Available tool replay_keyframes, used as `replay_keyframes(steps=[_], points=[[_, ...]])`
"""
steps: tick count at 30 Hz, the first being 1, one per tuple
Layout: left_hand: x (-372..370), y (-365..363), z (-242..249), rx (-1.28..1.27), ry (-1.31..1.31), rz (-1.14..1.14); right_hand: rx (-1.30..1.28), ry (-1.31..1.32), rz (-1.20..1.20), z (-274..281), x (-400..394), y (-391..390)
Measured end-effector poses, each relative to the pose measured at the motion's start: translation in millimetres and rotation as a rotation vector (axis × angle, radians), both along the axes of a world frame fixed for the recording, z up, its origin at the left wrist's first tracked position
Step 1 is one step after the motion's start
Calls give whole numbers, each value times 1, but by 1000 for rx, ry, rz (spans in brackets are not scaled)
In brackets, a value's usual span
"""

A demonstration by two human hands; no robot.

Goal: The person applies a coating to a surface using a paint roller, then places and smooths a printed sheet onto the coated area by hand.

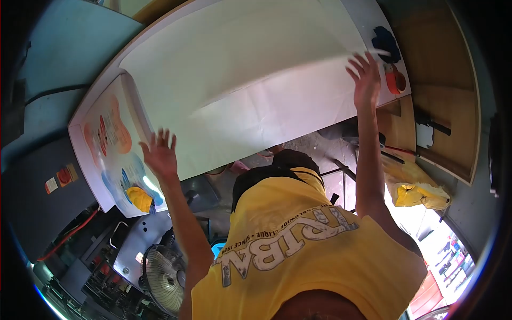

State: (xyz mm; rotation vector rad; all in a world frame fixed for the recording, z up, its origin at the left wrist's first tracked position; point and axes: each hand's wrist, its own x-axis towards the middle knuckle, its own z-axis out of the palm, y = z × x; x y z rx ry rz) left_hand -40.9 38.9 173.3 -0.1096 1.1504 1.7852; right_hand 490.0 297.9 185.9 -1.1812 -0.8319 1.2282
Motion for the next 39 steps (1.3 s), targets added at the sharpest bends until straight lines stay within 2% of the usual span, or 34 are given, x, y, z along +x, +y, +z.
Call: replay_keyframes(steps=[2,4,5,7,8,10,11,12,13,14,18,20,25,29,32,36,38,39], points=[[10,46,16,42,200,67,91,-150,149,-8,-28,48],[6,74,1,34,377,68,180,-296,300,-39,-44,92],[4,87,-8,30,465,69,203,-520,299,-52,-57,108],[18,110,-38,-96,1045,-63,173,-871,303,-88,-86,125],[30,118,-53,-168,1331,-134,412,-1152,274,-91,-103,116],[61,134,-70,-139,1623,-400,703,-1291,310,-114,-127,98],[76,140,-73,-115,1636,-534,583,-1375,445,-119,-138,83],[81,145,-87,-175,1839,-683,596,-1438,492,-125,-146,69],[87,150,-97,-217,1934,-832,607,-1503,535,-132,-153,58],[90,154,-106,-251,2012,-882,620,-1572,574,-137,-158,50],[86,154,-141,-329,2074,-883,508,-1615,737,-154,-166,31],[83,148,-151,-359,2106,-906,518,-1604,737,-162,-166,27],[82,122,-151,-404,2083,-971,447,-1624,783,-158,-164,-1],[88,75,-148,-401,2045,-985,434,-1566,816,-155,-158,-45],[88,52,-142,-385,1987,-1024,385,-1615,819,-153,-157,-72],[83,38,-135,-391,1877,-990,561,-1496,745,-168,-151,-75],[74,19,-141,-372,1829,-842,642,-1571,681,-171,-157,-78],[64,2,-130,-420,1829,-788,590,-1588,722,-168,-156,-79]])
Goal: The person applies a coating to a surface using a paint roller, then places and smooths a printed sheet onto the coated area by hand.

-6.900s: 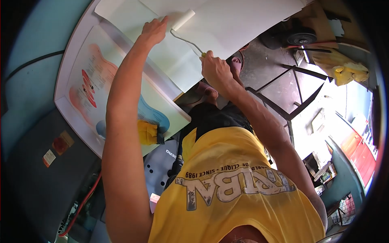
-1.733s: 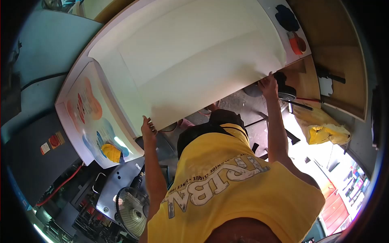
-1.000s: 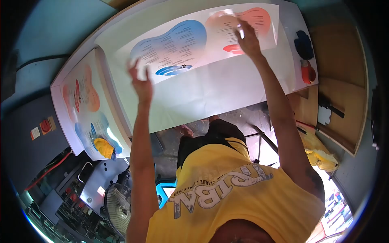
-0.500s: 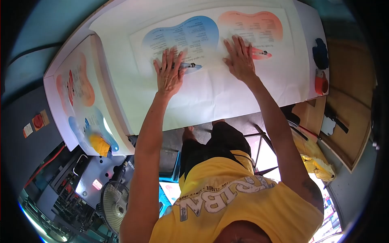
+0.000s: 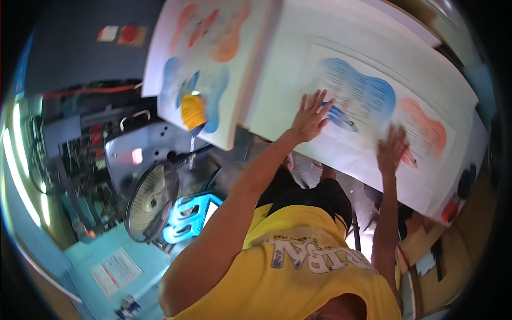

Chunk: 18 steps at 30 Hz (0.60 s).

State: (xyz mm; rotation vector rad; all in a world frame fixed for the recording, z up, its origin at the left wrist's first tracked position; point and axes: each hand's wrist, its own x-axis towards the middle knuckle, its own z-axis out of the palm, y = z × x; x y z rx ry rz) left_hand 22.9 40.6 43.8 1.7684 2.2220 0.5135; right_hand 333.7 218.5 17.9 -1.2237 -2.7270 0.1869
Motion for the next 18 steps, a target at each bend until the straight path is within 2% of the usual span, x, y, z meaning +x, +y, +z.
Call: replay_keyframes(steps=[2,4,5,7,8,9,11,12,13,14,15,16,17,18], points=[[-16,-21,23,66,4,76,-22,-92,-23,15,-7,-3],[-52,-63,39,87,174,234,1,-190,-47,28,-16,-10],[-76,-91,48,97,252,307,14,-111,-27,32,-24,-18],[-135,-163,41,214,300,715,48,37,-2,43,-39,-33],[-163,-192,48,274,449,889,62,109,11,51,-56,-46],[-193,-236,29,129,677,1005,47,258,58,52,-73,-59],[-228,-286,43,0,244,1210,-48,383,36,51,-118,-102],[-245,-314,26,37,292,1099,-168,447,-5,56,-148,-132],[-260,-334,4,84,331,981,-398,553,-42,62,-181,-164],[-270,-341,0,112,308,955,-519,587,-5,59,-210,-192],[-268,-336,6,142,280,927,-728,677,1,68,-243,-222],[-251,-313,28,286,81,947,-829,670,30,79,-272,-247],[-234,-289,61,421,-116,965,-901,806,113,84,-295,-268],[-206,-263,84,398,-266,909,-1052,880,42,100,-316,-281]])
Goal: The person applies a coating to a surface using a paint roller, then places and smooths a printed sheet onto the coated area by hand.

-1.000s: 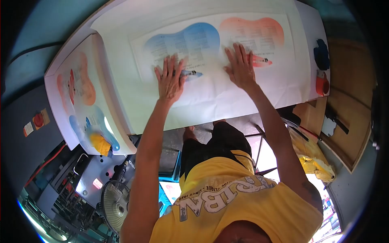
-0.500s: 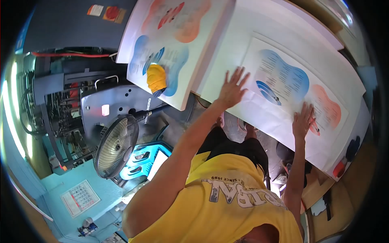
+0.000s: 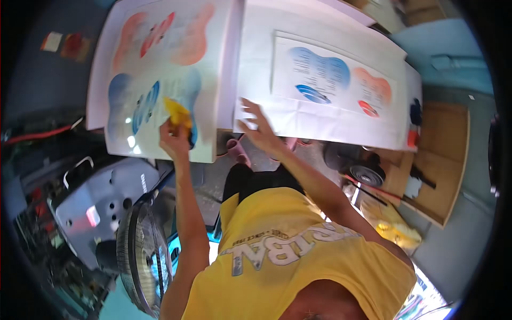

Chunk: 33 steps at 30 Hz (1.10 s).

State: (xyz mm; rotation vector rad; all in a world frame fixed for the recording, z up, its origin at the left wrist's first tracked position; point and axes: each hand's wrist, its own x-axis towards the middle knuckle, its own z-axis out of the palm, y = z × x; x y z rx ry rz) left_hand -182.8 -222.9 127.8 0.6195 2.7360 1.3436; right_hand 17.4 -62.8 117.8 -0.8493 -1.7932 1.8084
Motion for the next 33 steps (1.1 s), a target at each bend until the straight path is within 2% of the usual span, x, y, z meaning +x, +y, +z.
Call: replay_keyframes(steps=[1,2,3,4,5,6,7,9,11,12,15,17,19,22,23,27,33], points=[[32,23,8,224,-280,-125,-177,60,-21,22,-18,-7],[67,48,19,391,-370,-300,-283,92,-13,36,-31,-8],[95,56,12,283,-338,-505,-391,134,-3,43,-38,-4],[121,72,31,209,-447,-474,-60,-50,-89,31,-33,8],[133,88,17,435,-483,-556,35,-231,-231,24,-24,22],[133,99,19,359,-410,-687,49,-221,-320,19,-9,39],[136,110,16,438,-428,-772,65,-214,-404,14,9,58],[128,123,13,242,-423,-924,381,-237,-569,1,45,105],[125,161,-2,298,-177,-878,359,-430,-619,30,61,140],[121,188,-15,307,-38,-864,571,-385,-577,20,64,153],[121,269,-59,156,206,-842,882,-614,-414,-23,43,168],[128,300,-99,206,90,-837,930,-778,-344,-71,30,171],[122,304,-143,163,260,-878,817,-738,-362,-78,30,174],[126,302,-124,46,397,-929,946,-649,-393,-88,36,172],[128,302,-120,12,424,-933,842,-619,-363,-86,39,172],[137,312,-111,-187,522,-925,854,-745,-310,-89,58,184],[140,310,-109,-328,489,-873,808,-787,-308,-94,108,221]])
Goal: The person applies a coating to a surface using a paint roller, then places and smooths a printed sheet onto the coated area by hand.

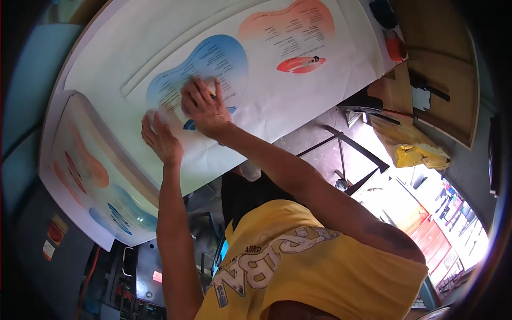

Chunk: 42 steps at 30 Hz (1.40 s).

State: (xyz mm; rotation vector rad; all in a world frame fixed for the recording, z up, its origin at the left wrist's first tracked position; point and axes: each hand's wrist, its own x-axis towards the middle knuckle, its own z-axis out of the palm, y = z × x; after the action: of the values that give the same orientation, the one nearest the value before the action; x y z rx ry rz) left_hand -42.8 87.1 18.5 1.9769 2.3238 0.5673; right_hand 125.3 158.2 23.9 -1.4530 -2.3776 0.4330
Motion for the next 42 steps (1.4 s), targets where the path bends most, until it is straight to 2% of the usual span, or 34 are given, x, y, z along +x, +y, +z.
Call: replay_keyframes(steps=[6,12,16,19,20,23,25,26,27,28,29,30,32,35,37,38,42], points=[[0,3,0,-70,-10,13,101,-15,-59,-9,104,60],[1,5,-2,-71,-26,15,134,-207,-152,-24,274,141],[1,5,-3,-81,-28,16,236,-698,-135,-27,371,183],[1,6,-2,-87,-21,17,159,20,-270,-31,412,208],[1,5,-2,-89,-33,8,253,-266,-337,-30,423,215],[-3,4,-2,-66,-61,-2,341,-633,-441,-30,452,222],[-2,6,1,-58,-60,5,345,-789,-456,-49,490,232],[-6,4,-2,-63,-26,0,468,-776,-437,-43,490,233],[-8,5,-5,7,-46,-19,583,-423,-398,-37,481,231],[-12,3,-9,41,-96,-35,544,-564,-451,-17,451,230],[-11,3,-4,-19,-98,3,520,-465,-467,4,413,221],[-9,3,0,-98,-84,41,411,-245,-472,30,359,210],[-7,0,1,-141,-67,74,431,-204,-82,29,269,181],[-7,-1,-2,-146,-80,75,212,-68,347,-50,126,99],[-6,1,0,-164,-81,92,-114,218,475,-8,19,54],[-6,1,1,-175,-81,98,84,-109,578,0,-8,32],[-10,-2,-11,-152,-66,91,68,-59,552,4,-26,16]])
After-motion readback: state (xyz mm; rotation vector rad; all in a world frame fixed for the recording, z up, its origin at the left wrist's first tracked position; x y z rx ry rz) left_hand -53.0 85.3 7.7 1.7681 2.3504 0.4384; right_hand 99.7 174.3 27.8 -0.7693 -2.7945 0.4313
